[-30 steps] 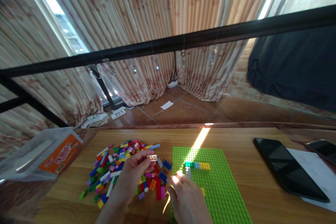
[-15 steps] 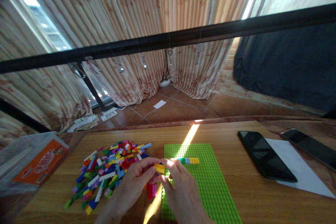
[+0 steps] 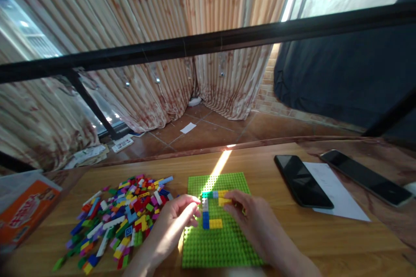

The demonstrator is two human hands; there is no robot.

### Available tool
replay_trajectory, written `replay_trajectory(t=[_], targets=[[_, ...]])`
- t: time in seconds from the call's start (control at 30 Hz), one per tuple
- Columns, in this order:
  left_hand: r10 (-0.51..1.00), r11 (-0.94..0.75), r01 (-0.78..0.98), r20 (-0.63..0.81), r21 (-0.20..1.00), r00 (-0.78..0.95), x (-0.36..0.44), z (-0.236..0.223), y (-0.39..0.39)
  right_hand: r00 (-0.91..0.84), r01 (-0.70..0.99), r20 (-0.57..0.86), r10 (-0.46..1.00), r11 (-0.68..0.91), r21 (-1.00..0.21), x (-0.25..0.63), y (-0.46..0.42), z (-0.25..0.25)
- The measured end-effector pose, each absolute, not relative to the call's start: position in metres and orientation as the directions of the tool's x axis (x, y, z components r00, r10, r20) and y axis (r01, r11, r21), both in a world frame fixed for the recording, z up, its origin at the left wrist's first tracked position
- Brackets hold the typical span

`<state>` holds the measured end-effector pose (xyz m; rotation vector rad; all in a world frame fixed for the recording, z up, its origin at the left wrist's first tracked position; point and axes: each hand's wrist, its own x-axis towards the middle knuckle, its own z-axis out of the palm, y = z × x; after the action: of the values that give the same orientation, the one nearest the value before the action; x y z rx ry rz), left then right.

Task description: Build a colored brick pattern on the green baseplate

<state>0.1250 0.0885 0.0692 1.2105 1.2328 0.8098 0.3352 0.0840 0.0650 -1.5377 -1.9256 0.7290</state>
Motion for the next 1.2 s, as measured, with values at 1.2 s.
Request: replay_trajectory(t=[1.2], targets=[[0.942, -0.257, 0.622, 0.048, 0.740, 0.332, 0.157, 0.049, 0.073, -0.253, 0.734, -0.041, 0.966, 0.164, -0.659, 0.351, 0.070, 0.049]])
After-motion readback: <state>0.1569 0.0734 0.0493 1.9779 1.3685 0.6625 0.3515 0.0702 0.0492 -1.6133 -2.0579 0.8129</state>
